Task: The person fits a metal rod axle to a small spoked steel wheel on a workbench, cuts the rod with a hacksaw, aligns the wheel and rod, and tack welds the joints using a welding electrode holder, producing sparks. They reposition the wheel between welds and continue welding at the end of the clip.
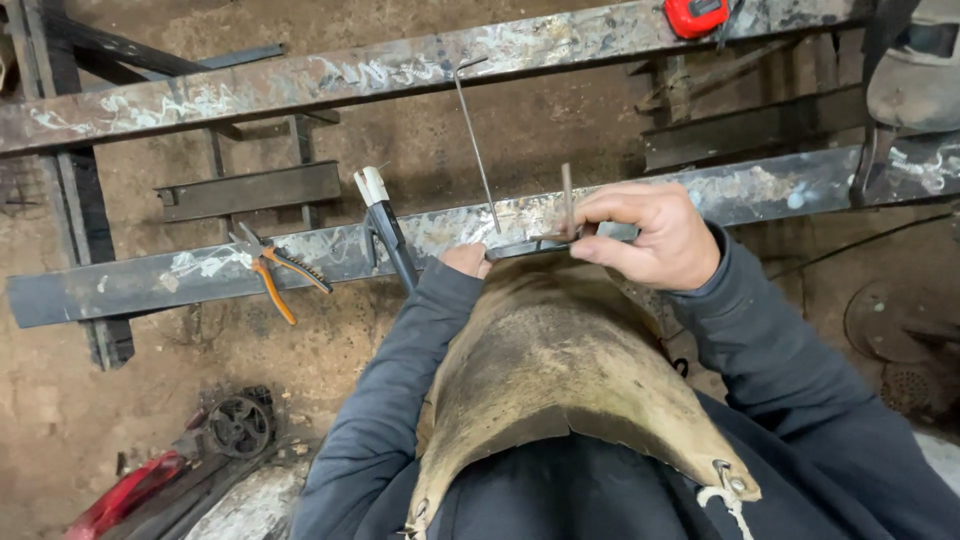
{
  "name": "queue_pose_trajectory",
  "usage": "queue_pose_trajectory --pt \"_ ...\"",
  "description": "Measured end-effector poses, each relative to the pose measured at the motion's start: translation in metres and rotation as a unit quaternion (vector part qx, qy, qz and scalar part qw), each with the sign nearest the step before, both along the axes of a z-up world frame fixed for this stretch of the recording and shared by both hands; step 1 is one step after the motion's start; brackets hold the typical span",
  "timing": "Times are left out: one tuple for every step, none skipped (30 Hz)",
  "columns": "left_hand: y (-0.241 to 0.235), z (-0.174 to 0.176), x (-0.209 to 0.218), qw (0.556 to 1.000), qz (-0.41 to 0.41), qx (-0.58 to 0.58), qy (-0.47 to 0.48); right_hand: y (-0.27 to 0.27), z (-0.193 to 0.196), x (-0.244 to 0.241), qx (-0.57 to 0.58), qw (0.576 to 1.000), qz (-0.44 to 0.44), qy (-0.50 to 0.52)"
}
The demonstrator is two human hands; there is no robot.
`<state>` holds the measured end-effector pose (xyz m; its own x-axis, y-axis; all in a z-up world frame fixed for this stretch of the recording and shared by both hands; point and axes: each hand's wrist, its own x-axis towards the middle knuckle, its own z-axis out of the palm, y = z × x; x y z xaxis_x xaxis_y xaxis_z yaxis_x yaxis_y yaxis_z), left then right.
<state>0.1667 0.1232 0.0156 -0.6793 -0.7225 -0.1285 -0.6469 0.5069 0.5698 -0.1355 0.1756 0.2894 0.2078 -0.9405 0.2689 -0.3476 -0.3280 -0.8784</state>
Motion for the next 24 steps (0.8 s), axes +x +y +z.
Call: queue_pose_trajectory --pt "-0.001 0.002 0.000 1.000 -0.001 0.008 -0.004 0.000 0.001 -0.002 0.002 1.000 0.017 0.000" --pt "-0.002 0.005 -0.001 1.000 -0.002 0.015 -0.007 0.000 0.002 -0.005 0.003 0.999 0.034 0.001" --pt "-0.003 0.009 -0.001 1.000 -0.006 0.014 -0.008 0.001 0.002 -0.005 0.002 1.000 0.030 0.000" --pt "-0.002 0.013 0.000 1.000 -0.004 0.017 -0.004 0.002 0.001 -0.004 0.010 0.999 0.035 -0.009" --pt "0.000 0.016 0.001 1.000 -0.002 0.019 0.000 0.003 0.000 -0.003 0.017 0.999 0.039 -0.018" --pt "0.000 0.017 0.001 1.000 -0.001 0.019 0.001 0.003 0.006 0.003 0.017 0.999 0.040 -0.018" --pt "0.000 0.017 0.001 1.000 -0.002 0.017 -0.005 0.004 0.013 0.008 0.015 1.000 0.025 -0.005" --pt "-0.001 0.018 0.000 1.000 -0.002 0.015 -0.010 0.003 0.020 0.014 0.012 1.000 0.012 0.008" --pt "-0.001 0.022 -0.001 1.000 0.000 0.015 -0.009 0.004 0.021 0.018 0.011 1.000 0.013 0.008" --pt "0.000 0.026 -0.002 1.000 0.002 0.020 -0.012 0.005 0.023 0.021 0.002 0.999 -0.006 0.039" --pt "0.000 0.030 -0.003 1.000 0.004 0.025 -0.015 0.006 0.024 0.025 -0.007 0.997 -0.025 0.069" --pt "0.000 0.031 -0.004 1.000 0.004 0.026 -0.015 0.006 0.024 0.026 -0.006 0.997 -0.024 0.069" --pt "0.000 0.031 -0.004 0.999 0.004 0.026 -0.023 0.007 0.024 0.027 -0.011 0.996 -0.035 0.081" --pt "-0.001 0.032 -0.005 0.999 0.005 0.024 -0.031 0.007 0.024 0.028 -0.017 0.994 -0.045 0.094" --pt "-0.001 0.028 -0.004 0.999 0.005 0.024 -0.031 0.007 0.025 0.029 -0.017 0.994 -0.045 0.094" --pt "0.000 0.025 -0.004 0.999 0.007 0.028 -0.032 0.007 0.026 0.030 -0.017 0.994 -0.049 0.094" --pt "0.000 0.021 -0.003 0.999 0.009 0.031 -0.033 0.007 0.027 0.032 -0.017 0.994 -0.052 0.094" --pt "0.000 0.019 -0.002 0.999 0.009 0.031 -0.033 0.006 0.027 0.032 -0.017 0.994 -0.052 0.094" --pt "-0.001 0.017 -0.002 1.000 0.003 0.020 -0.013 0.005 0.027 0.032 -0.010 0.995 -0.052 0.086" --pt "-0.001 0.015 -0.001 1.000 -0.003 0.010 0.007 0.005 0.027 0.033 -0.002 0.996 -0.051 0.079" --pt "-0.002 0.017 -0.002 1.000 -0.003 0.010 0.007 0.005 0.026 0.033 -0.001 0.996 -0.051 0.079" --pt "-0.003 0.018 -0.003 1.000 0.000 0.016 -0.009 0.005 0.026 0.033 0.008 0.996 -0.052 0.079" --pt "-0.004 0.020 -0.004 0.999 0.002 0.022 -0.025 0.005 0.026 0.034 0.016 0.995 -0.053 0.079" --pt "-0.005 0.017 -0.005 0.999 0.003 0.022 -0.024 0.005 0.026 0.033 0.016 0.995 -0.052 0.080"
